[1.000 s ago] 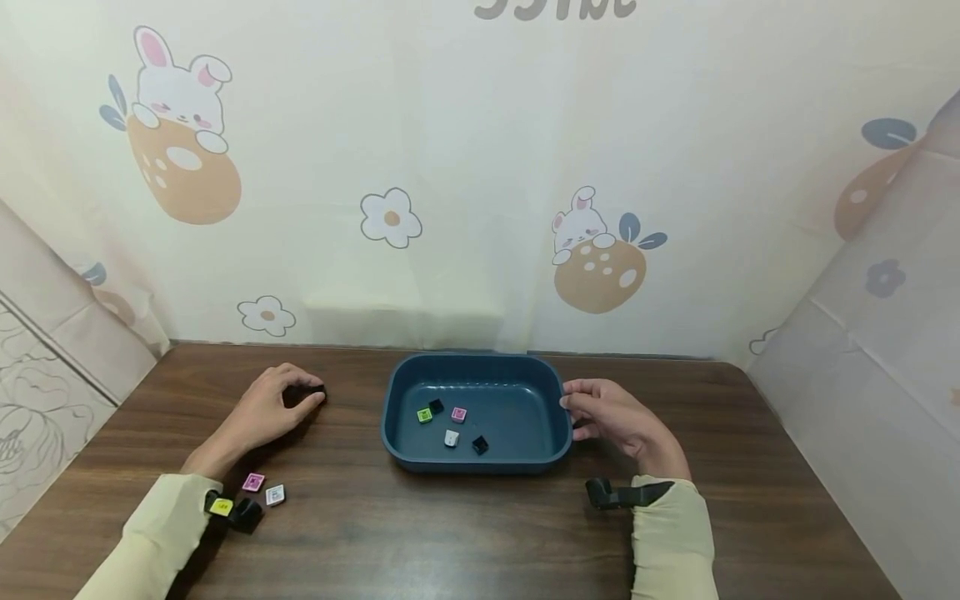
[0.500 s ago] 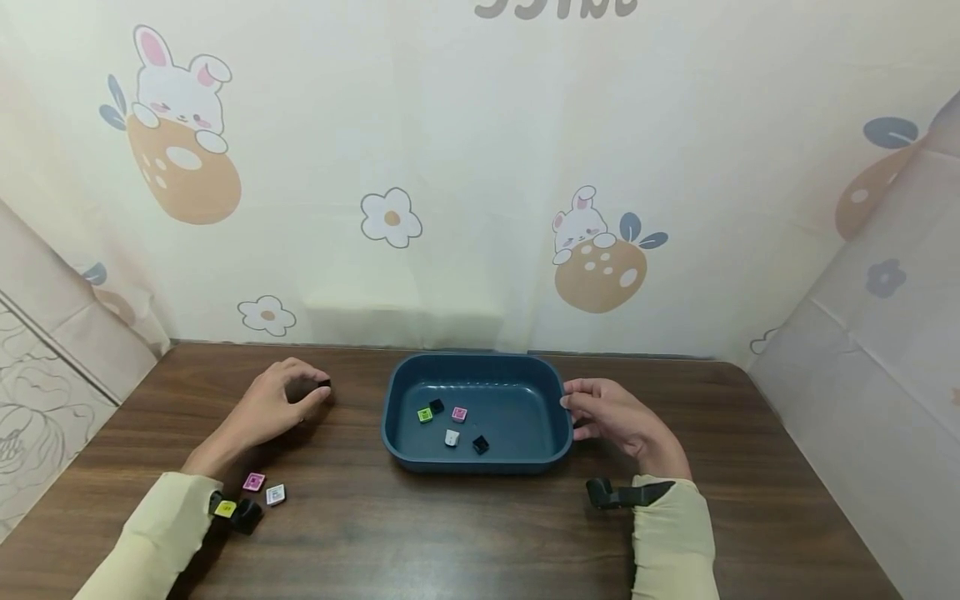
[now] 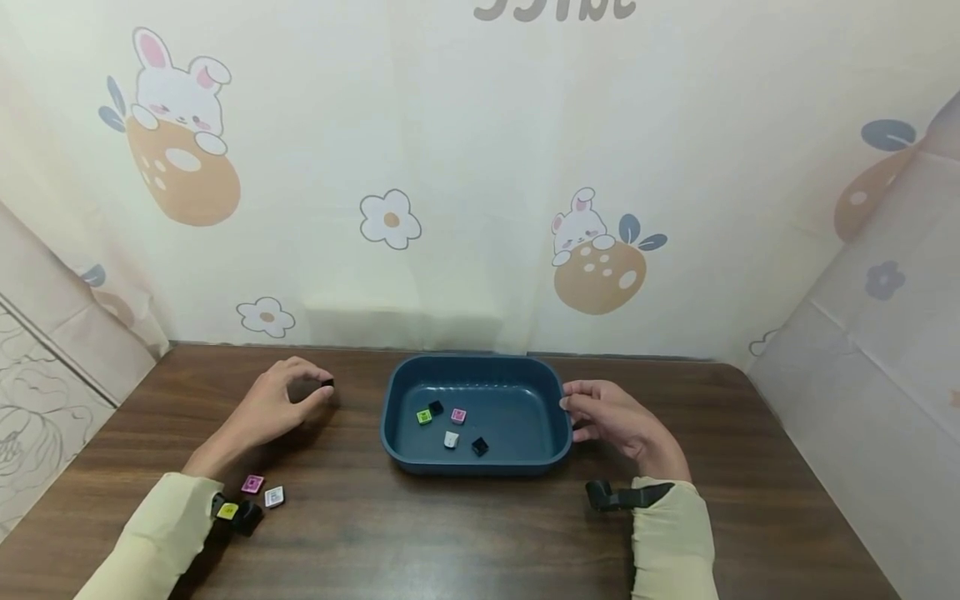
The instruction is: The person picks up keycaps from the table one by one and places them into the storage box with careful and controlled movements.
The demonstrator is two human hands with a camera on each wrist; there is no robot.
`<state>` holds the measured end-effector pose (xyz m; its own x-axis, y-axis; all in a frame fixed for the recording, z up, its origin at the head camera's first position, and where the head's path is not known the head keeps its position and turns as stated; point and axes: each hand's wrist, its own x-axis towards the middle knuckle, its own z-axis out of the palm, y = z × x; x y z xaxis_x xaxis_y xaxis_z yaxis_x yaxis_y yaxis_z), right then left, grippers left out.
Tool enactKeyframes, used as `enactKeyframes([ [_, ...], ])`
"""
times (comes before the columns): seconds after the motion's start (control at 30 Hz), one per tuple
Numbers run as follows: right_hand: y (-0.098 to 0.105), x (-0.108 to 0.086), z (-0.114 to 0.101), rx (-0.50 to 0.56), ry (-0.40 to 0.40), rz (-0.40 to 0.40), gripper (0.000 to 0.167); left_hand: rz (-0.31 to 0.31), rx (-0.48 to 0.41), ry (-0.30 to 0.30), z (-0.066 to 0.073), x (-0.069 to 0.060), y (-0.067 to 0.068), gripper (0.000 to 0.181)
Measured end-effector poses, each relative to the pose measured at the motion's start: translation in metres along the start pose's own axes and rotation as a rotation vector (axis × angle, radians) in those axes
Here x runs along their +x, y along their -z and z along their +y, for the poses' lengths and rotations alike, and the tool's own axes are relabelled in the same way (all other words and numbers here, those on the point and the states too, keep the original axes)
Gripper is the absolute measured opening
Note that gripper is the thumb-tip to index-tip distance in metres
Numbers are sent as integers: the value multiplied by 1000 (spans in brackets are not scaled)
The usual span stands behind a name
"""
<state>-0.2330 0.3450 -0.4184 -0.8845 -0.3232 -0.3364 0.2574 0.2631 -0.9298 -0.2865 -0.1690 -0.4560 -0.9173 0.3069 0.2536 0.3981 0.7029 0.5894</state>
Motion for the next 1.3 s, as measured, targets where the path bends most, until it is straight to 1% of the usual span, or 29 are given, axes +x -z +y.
enactKeyframes([
  [0.23, 0, 0, -1, -5, -4, 6, 25, -6, 1, 0, 3, 1, 2, 21],
  [0.57, 0, 0, -1, -14, 1, 5, 26, 3, -9, -31, 8, 4, -1, 21],
  [0.8, 0, 0, 0, -16, 1, 5, 27, -16, -11, -17, 9, 4, -2, 22],
  [0.93, -1, 2, 1, -11, 7, -5, 26, -9, -9, -27, 9, 3, -1, 21],
  [1.0, 0, 2, 1, -14, 9, -11, 27, 0, -9, -34, 10, 4, -3, 20],
  [1.17, 3, -1, 2, -23, 9, -15, 29, -4, -15, -31, 16, 8, -7, 20],
  [1.3, 2, 1, 2, -12, 15, -25, 28, 6, -13, -41, 19, 8, -4, 19],
])
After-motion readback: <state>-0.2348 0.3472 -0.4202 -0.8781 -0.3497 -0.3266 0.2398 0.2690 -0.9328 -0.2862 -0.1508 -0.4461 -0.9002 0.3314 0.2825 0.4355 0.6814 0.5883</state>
